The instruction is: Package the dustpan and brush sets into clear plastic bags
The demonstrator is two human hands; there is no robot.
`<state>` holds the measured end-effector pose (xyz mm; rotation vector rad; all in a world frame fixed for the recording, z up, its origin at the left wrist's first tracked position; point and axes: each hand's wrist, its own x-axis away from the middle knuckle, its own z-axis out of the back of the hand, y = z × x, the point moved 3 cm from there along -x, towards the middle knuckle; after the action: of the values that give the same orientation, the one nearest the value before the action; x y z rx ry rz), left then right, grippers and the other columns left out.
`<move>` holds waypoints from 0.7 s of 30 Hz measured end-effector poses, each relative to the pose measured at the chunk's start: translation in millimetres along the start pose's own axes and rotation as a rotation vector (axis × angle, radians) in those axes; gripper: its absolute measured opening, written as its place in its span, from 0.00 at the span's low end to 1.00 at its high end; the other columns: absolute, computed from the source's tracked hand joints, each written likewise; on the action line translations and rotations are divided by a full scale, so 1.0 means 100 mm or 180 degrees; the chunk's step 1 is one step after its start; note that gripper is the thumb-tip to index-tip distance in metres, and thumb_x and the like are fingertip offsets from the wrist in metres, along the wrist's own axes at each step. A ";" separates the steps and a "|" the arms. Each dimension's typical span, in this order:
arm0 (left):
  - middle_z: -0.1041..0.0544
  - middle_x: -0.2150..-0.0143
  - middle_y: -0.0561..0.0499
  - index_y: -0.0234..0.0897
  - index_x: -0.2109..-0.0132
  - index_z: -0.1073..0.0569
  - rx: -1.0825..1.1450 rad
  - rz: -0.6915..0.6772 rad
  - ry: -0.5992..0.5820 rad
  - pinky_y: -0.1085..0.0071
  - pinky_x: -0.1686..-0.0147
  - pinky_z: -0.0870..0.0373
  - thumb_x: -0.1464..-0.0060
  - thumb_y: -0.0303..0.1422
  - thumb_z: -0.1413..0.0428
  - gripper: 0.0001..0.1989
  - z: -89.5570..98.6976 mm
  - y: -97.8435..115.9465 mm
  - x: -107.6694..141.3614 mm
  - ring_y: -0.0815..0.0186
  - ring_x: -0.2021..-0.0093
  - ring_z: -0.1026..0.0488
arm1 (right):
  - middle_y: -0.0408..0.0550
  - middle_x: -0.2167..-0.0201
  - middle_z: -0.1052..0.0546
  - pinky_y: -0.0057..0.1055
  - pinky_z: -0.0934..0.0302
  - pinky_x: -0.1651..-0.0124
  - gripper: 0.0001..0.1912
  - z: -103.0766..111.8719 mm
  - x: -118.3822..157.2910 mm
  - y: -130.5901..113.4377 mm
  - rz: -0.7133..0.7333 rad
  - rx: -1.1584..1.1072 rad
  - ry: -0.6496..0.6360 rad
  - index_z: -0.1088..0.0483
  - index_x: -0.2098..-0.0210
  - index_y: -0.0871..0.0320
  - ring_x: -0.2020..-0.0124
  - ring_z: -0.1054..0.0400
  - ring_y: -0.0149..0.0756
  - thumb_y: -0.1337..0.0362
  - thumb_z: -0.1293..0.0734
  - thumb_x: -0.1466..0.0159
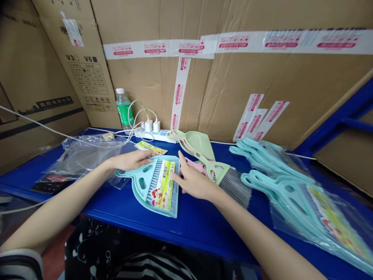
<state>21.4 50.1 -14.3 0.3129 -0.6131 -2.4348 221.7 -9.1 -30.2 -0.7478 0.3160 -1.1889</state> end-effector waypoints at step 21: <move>0.24 0.54 0.35 0.32 0.58 0.26 -0.2245 0.2095 0.0316 0.58 0.55 0.33 0.38 0.31 0.60 0.18 0.39 0.00 0.17 0.50 0.52 0.26 | 0.46 0.50 0.23 0.44 0.37 0.43 0.34 -0.25 0.03 0.24 0.0000 -0.3338 0.0757 0.33 0.43 0.48 0.48 0.30 0.44 0.60 0.26 0.49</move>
<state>-6.2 53.3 18.0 -0.0623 0.1933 -1.8243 225.7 -16.4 -64.0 -1.4976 1.1857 -1.0694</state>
